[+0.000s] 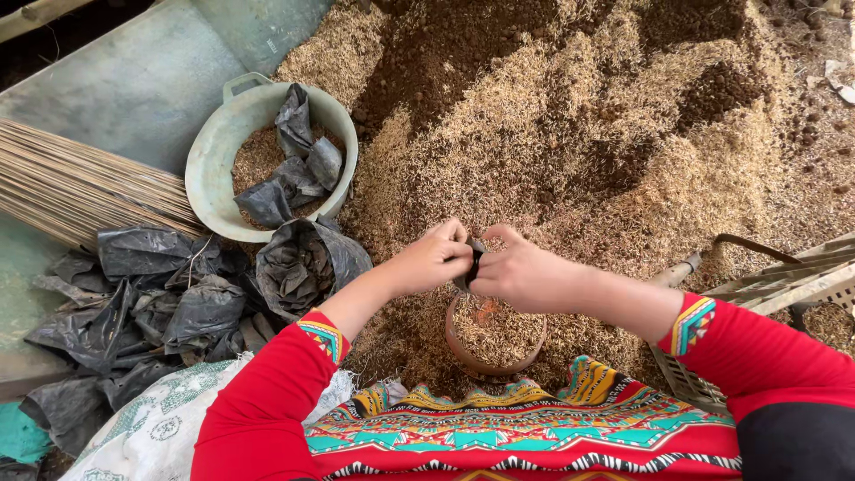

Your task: The person scoops a granular brown material from a large pile into a small bowl, then transfers it into black plastic bags. They tie each filled bag and place it into a white crate. The process is repeated multiple times.

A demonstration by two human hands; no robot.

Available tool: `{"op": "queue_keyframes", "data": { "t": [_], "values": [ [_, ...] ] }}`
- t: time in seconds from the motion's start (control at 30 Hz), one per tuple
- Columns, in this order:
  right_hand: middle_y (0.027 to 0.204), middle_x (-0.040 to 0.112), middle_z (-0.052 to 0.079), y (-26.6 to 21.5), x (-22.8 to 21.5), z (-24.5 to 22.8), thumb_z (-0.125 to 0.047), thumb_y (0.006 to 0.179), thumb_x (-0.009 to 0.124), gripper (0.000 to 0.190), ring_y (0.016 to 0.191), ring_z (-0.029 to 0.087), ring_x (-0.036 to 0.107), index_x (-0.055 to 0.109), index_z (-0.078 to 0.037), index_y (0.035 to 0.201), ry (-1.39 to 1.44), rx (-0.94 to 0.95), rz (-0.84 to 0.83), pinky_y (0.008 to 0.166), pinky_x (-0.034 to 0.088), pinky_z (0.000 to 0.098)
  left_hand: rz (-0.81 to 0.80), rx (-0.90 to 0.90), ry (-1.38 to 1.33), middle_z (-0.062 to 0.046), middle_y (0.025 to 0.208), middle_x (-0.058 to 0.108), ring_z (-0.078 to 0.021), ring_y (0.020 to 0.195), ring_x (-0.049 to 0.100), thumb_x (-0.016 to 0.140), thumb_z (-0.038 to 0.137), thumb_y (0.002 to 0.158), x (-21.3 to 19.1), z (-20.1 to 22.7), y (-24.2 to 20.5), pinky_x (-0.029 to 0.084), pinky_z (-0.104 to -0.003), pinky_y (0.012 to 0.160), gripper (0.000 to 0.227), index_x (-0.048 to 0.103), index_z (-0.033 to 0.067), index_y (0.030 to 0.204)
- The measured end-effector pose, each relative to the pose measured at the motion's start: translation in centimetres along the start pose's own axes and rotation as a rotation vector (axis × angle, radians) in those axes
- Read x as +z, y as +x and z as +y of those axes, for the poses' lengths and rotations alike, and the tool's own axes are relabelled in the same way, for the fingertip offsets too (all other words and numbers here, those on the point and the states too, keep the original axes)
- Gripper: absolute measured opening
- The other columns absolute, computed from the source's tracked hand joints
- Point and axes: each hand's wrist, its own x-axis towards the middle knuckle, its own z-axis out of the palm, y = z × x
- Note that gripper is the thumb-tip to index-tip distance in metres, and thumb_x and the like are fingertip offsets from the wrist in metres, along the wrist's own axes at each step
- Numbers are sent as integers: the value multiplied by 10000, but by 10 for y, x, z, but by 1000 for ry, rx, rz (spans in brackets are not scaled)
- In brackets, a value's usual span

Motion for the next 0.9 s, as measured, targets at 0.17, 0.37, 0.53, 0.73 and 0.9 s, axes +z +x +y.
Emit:
{"op": "queue_keyframes", "data": {
  "t": [0.17, 0.37, 0.53, 0.73, 0.9],
  "values": [
    [835, 680, 10, 3, 31, -14, -122, 800, 641, 92, 916, 206, 663, 669, -86, 880, -303, -133, -14, 1146, 270, 603, 37, -217, 414, -105, 1073, 537, -278, 1070, 526, 700, 198, 790, 31, 13, 4, 537, -407, 861, 197, 713, 2, 768],
    [853, 660, 35, 2, 66, -7, -174, 888, 636, 126, 976, 249, 635, 655, -78, 968, -366, 87, -244, 1079, 297, 541, -32, 12, 531, -97, 1208, 559, -256, 1100, 565, 677, 101, 809, 47, 5, -2, 564, -381, 779, 133, 716, -4, 880],
    [957, 678, 33, -12, 64, 7, -102, 799, 648, 189, 1057, 217, 616, 668, -101, 987, -330, 238, -280, 1112, 232, 624, -143, 183, 674, -99, 1256, 569, -254, 1113, 574, 677, 105, 773, 52, 7, -15, 580, -338, 723, 127, 710, 2, 840],
    [1286, 670, 93, -17, 70, 18, -43, 792, 600, 266, 1270, 182, 580, 648, -87, 1050, -121, -68, 60, 1121, 305, 562, 5, -122, 451, -95, 1330, 586, -294, 1045, 608, 645, 75, 817, 26, -6, -18, 574, -395, 783, 134, 695, 29, 932],
    [1323, 629, 73, -5, 84, 79, -120, 981, 549, 261, 1280, 208, 558, 638, -104, 1227, 217, 316, 151, 1130, 377, 472, 31, -458, 493, -72, 1134, 636, -304, 1023, 631, 628, -34, 750, -15, -39, -30, 563, -414, 835, 295, 672, 52, 1029]
  ]
}}
